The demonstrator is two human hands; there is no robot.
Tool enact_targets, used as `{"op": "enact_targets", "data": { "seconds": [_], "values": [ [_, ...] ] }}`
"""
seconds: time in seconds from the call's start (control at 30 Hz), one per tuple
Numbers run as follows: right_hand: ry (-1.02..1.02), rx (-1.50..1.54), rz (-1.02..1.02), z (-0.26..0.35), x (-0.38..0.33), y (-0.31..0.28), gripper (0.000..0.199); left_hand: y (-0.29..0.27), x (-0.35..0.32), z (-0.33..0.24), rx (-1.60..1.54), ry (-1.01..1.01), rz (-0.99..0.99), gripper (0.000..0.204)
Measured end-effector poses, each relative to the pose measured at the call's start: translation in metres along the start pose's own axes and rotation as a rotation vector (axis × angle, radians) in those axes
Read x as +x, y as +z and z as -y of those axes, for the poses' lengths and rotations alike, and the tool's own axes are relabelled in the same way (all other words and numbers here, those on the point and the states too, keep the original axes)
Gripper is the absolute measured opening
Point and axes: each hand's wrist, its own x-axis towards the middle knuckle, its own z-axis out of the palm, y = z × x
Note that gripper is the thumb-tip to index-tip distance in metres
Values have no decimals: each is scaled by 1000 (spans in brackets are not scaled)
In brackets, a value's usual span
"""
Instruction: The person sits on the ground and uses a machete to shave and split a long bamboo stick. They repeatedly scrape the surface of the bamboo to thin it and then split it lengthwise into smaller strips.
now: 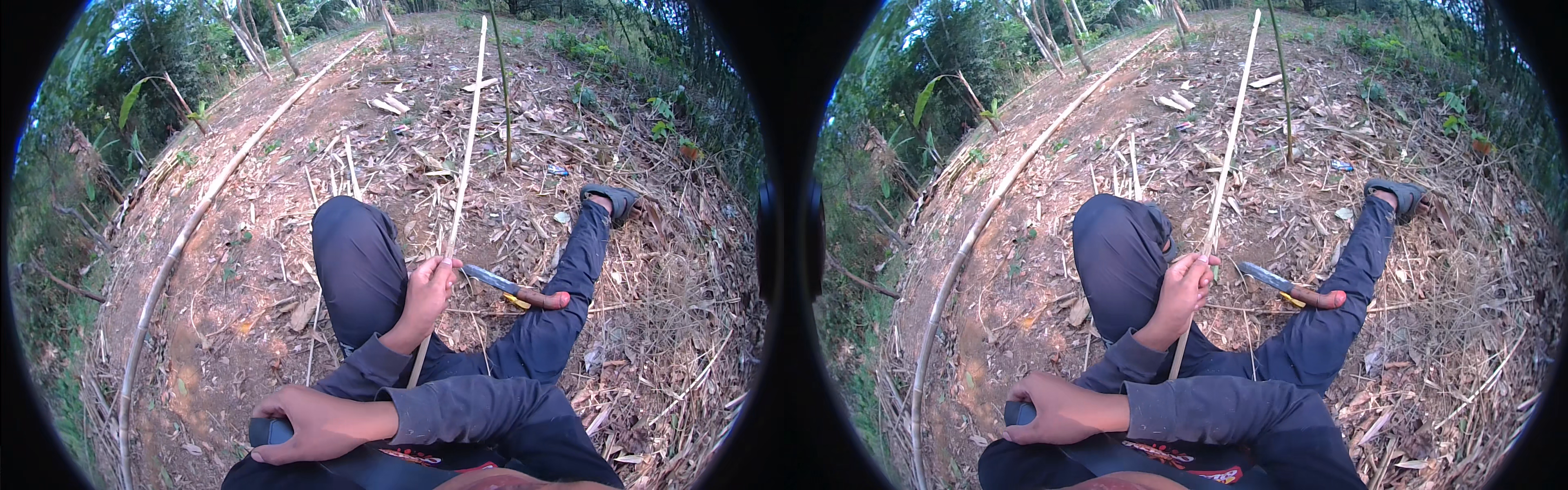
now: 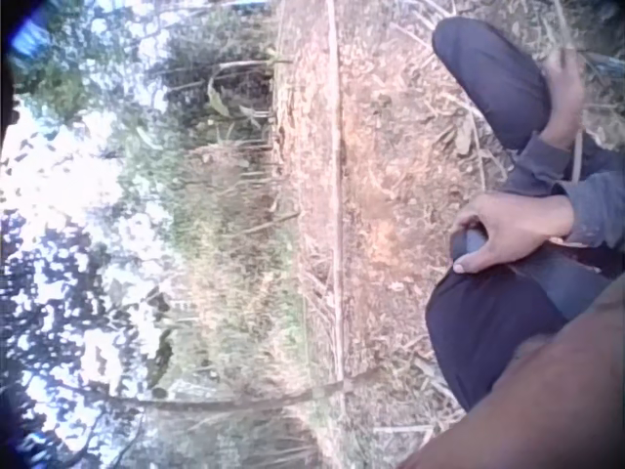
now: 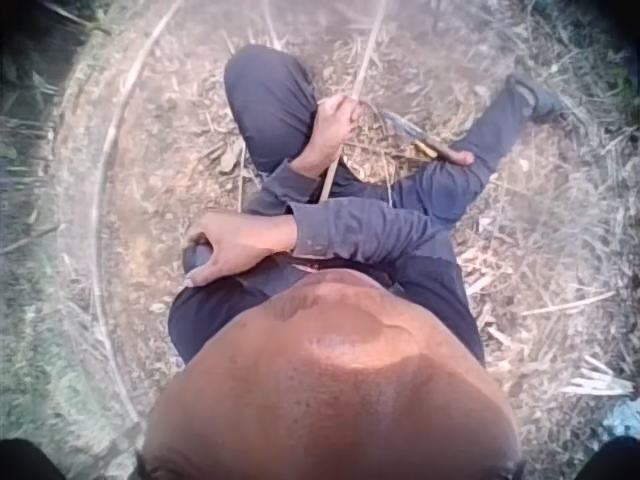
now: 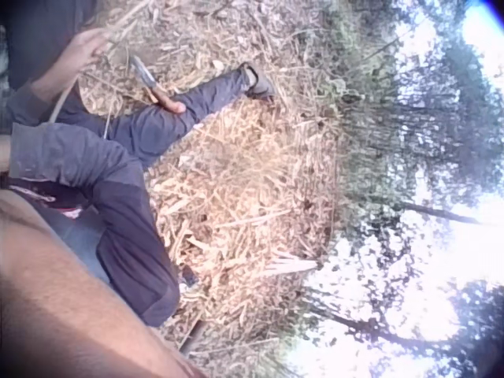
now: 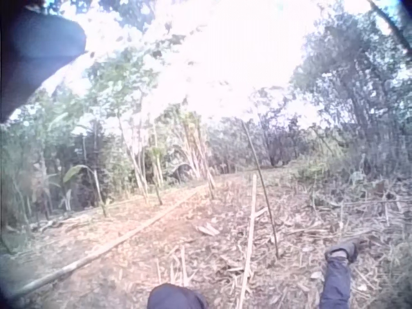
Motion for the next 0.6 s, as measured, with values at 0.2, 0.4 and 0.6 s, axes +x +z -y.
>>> {"op": "enact_targets", "data": {
  "seconds": [0.2,0.4,0.6],
  "values": [
    [-248,-133,157,49,18,21,41,23,-9,-1,-5,-75,174,21],
    [-762,-17,82,33,-39,3,46,19,-22,-11,-41,-30,182,21],
    [-400,-216,30,42,-78,-42,48,16,-24,-41,-102,82,100,23]
  ]
}}
